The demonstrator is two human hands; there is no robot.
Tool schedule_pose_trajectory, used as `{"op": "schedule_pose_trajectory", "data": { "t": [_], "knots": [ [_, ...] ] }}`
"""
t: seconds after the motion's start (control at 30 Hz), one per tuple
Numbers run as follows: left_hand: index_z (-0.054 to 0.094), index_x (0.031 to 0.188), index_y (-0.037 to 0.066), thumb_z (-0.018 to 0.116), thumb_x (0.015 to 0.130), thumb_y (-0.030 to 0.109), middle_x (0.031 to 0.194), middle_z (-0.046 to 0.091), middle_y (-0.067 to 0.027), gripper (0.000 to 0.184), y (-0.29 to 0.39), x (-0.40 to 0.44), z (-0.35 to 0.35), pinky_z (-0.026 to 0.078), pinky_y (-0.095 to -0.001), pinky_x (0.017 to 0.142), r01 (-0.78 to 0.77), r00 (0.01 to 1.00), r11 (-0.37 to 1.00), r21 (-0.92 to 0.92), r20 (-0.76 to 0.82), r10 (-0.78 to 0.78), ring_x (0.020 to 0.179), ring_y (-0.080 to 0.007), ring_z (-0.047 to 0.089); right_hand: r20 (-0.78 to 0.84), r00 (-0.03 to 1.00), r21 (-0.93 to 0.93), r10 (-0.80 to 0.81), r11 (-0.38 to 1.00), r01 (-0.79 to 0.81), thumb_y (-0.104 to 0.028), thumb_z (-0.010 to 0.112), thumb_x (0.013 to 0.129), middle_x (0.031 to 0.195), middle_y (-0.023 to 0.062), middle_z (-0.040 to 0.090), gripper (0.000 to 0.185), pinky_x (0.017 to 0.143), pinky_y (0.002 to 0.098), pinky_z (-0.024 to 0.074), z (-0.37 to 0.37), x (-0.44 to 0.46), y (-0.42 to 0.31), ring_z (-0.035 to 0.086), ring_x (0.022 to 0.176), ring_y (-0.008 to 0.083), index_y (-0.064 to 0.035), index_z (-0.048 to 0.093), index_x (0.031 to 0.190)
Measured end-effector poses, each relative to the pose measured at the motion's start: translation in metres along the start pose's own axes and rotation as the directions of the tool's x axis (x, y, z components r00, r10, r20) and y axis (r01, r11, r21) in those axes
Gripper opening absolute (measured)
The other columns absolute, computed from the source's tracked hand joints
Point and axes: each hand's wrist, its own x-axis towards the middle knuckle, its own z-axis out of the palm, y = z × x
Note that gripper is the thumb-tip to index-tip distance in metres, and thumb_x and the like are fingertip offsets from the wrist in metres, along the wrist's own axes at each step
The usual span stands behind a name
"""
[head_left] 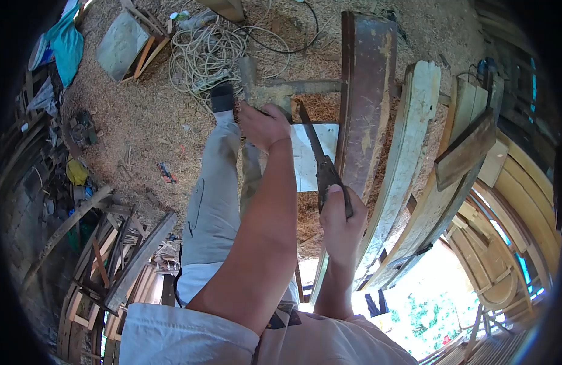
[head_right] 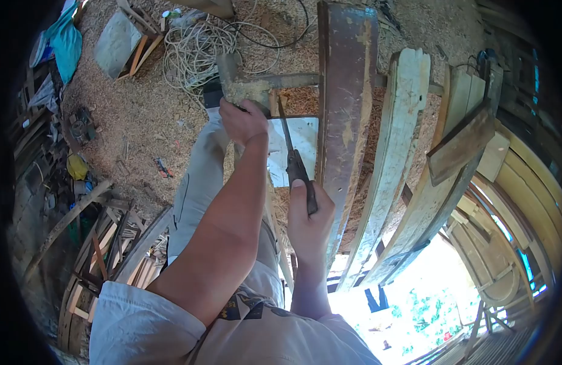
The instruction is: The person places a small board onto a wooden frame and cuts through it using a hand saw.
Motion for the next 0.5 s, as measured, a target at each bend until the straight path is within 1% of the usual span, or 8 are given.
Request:
{"op": "schedule_pose_trajectory", "data": {
  "t": [0.03, 0.13, 0.2, 0.27, 0.33, 0.37, 0.43, 0.5],
  "knots": [
    [0.050, 0.140, -0.005, 0.051, 0.099, 0.029, 0.125, 0.062, -0.0277, 0.053, -0.001, 0.001, 0.002, 0.048, -0.0583, 0.095, -0.043, 0.998, 0.999, -0.019, -0.048, 0.042, 0.110, -0.0492, 0.061, 0.007, 1.000, -0.003, -0.005, 1.000, 0.005, -0.022, 0.063, 0.106, 0.061, 0.0006, 0.046, 0.036, 0.054, 0.0315, 0.0316, 0.007, 0.003, -0.002, 0.040, 0.061, 0.0065, 0.0017, 0.058, 0.078],
    [0.050, 0.140, -0.005, 0.050, 0.099, 0.027, 0.124, 0.062, -0.0281, 0.052, 0.001, 0.002, 0.001, 0.048, -0.0582, 0.095, -0.035, 0.998, 0.999, -0.024, -0.050, 0.034, 0.110, -0.0493, 0.061, -0.041, 0.999, -0.076, -0.027, 0.997, 0.024, -0.024, 0.063, 0.107, 0.062, 0.0000, 0.048, 0.037, 0.054, 0.0312, 0.0325, 0.017, 0.011, -0.004, 0.042, 0.061, 0.0059, 0.0008, 0.061, 0.079],
    [0.051, 0.140, -0.005, 0.050, 0.099, 0.026, 0.126, 0.061, -0.0277, 0.052, 0.002, 0.001, 0.004, 0.049, -0.0565, 0.094, -0.039, 0.997, 0.999, -0.016, -0.061, 0.038, 0.111, -0.0476, 0.061, 0.011, 0.998, -0.121, -0.066, 0.990, 0.066, -0.026, 0.060, 0.109, 0.058, -0.0049, 0.045, 0.035, 0.048, 0.0255, 0.0279, 0.013, 0.009, 0.000, 0.040, 0.051, 0.0028, -0.0054, 0.060, 0.080],
    [0.052, 0.140, -0.006, 0.050, 0.099, 0.025, 0.127, 0.060, -0.0273, 0.052, -0.001, 0.001, -0.001, 0.050, -0.0547, 0.094, -0.044, 0.997, 0.999, 0.011, -0.066, 0.044, 0.113, -0.0459, 0.060, 0.011, 0.998, -0.128, -0.059, 0.990, 0.060, -0.027, 0.060, 0.109, 0.058, -0.0049, 0.045, 0.034, 0.048, 0.0256, 0.0283, 0.007, 0.003, -0.004, 0.040, 0.052, 0.0030, -0.0051, 0.061, 0.082],
    [0.052, 0.139, -0.006, 0.051, 0.099, 0.025, 0.127, 0.061, -0.0273, 0.052, 0.003, 0.002, -0.005, 0.050, -0.0556, 0.091, -0.025, 1.000, 1.000, -0.012, -0.005, 0.024, 0.111, -0.0462, 0.061, 0.000, 0.998, -0.134, -0.070, 0.988, 0.069, -0.027, 0.061, 0.108, 0.060, -0.0052, 0.045, 0.034, 0.048, 0.0256, 0.0296, 0.008, 0.002, -0.007, 0.040, 0.051, 0.0037, -0.0049, 0.061, 0.083],
    [0.052, 0.139, -0.006, 0.051, 0.099, 0.025, 0.127, 0.061, -0.0273, 0.052, 0.005, 0.003, -0.006, 0.050, -0.0556, 0.091, -0.021, 1.000, 1.000, -0.019, -0.003, 0.021, 0.111, -0.0462, 0.061, -0.004, 0.997, -0.140, -0.075, 0.987, 0.074, -0.027, 0.061, 0.108, 0.060, -0.0052, 0.045, 0.034, 0.048, 0.0256, 0.0296, 0.012, 0.008, -0.005, 0.040, 0.051, 0.0037, -0.0049, 0.061, 0.083],
    [0.052, 0.140, -0.006, 0.051, 0.098, 0.024, 0.127, 0.061, -0.0267, 0.052, 0.003, 0.003, -0.004, 0.050, -0.0563, 0.090, -0.060, 0.996, 0.996, -0.068, -0.062, 0.056, 0.110, -0.0461, 0.061, 0.011, 0.997, -0.138, -0.073, 0.988, 0.073, -0.027, 0.061, 0.108, 0.060, -0.0052, 0.045, 0.034, 0.047, 0.0251, 0.0303, 0.020, 0.021, -0.001, 0.040, 0.050, 0.0040, -0.0046, 0.060, 0.083],
    [0.052, 0.140, -0.005, 0.052, 0.097, 0.024, 0.125, 0.061, -0.0264, 0.052, 0.004, -0.001, -0.002, 0.050, -0.0562, 0.089, -0.059, 0.996, 0.996, -0.064, -0.073, 0.055, 0.109, -0.0462, 0.061, 0.026, 0.995, -0.182, -0.093, 0.979, 0.096, -0.028, 0.060, 0.109, 0.060, -0.0049, 0.046, 0.035, 0.047, 0.0245, 0.0306, 0.018, 0.017, -0.010, 0.040, 0.049, 0.0039, -0.0050, 0.060, 0.083]
  ]
}}
